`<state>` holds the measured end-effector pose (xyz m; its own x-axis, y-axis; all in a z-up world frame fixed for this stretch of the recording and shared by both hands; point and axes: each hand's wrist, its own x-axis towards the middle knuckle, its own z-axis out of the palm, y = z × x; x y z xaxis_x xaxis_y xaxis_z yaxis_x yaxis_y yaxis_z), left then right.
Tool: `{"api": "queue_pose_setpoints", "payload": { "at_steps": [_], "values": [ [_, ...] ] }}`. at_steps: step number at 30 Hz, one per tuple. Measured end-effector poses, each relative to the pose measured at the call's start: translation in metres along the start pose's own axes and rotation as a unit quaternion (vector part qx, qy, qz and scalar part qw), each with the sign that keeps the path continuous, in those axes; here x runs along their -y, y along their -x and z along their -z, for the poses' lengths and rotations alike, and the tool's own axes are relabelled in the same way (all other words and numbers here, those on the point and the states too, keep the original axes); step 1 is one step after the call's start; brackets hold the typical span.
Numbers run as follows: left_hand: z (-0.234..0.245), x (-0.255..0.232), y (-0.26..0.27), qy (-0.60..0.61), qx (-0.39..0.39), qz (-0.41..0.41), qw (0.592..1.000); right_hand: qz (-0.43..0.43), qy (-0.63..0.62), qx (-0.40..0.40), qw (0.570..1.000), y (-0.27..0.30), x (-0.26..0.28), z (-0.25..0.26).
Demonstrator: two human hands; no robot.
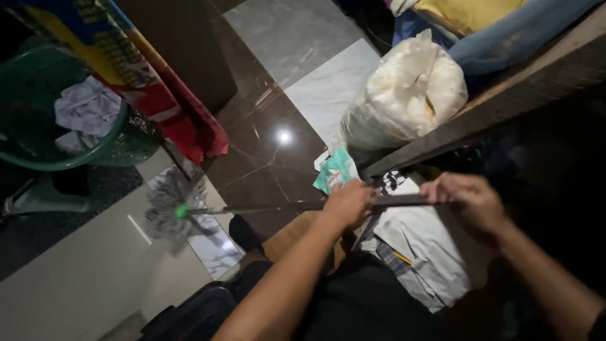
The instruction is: Assembling a mop by connecting the handle segments and attaching the mop head.
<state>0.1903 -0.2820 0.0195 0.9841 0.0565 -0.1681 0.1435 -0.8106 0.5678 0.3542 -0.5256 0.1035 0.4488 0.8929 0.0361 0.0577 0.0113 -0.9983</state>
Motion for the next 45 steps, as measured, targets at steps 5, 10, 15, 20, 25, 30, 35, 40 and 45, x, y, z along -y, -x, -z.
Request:
{"api": "queue_pose_setpoints", "payload": {
  "at_steps": [5, 10, 15, 20, 25, 30, 35, 40, 45],
  "values": [
    [0.056, 0.027, 0.026, 0.007, -0.032, -0.017, 0.999, -0.041, -0.15, -0.133, 0.979, -0.043, 0.006, -0.066],
    [0.094, 0.137, 0.111, -0.056, -0.027, 0.076, 0.995, -0.187, -0.036, -0.098, 0.977, -0.113, 0.012, -0.209],
    [0.138, 0.224, 0.177, -0.079, 0.015, 0.324, 0.943, -0.109, -0.056, 0.05, 0.991, -0.195, 0.003, -0.33],
    [0.138, 0.233, 0.172, -0.089, -0.059, 0.372, 0.922, -0.083, -0.061, 0.049, 0.993, -0.207, -0.005, -0.33],
    [0.075, 0.138, 0.096, -0.088, 0.022, 0.262, 0.961, -0.16, -0.007, 0.015, 0.987, -0.119, -0.019, -0.192],
    [0.042, 0.024, 0.017, -0.034, 0.02, 0.079, 0.996, -0.133, 0.077, -0.042, 0.987, -0.037, 0.014, -0.036],
    [0.057, 0.008, 0.015, -0.028, -0.081, -0.007, 0.996, -0.095, -0.058, -0.067, 0.992, -0.025, 0.019, -0.024],
    [0.088, 0.108, 0.108, -0.05, -0.144, 0.072, 0.986, -0.101, 0.01, 0.001, 0.995, -0.082, -0.002, -0.172],
    [0.108, 0.232, 0.185, -0.138, -0.207, 0.264, 0.932, -0.113, 0.036, 0.099, 0.988, -0.181, 0.033, -0.333]
  ]
}}
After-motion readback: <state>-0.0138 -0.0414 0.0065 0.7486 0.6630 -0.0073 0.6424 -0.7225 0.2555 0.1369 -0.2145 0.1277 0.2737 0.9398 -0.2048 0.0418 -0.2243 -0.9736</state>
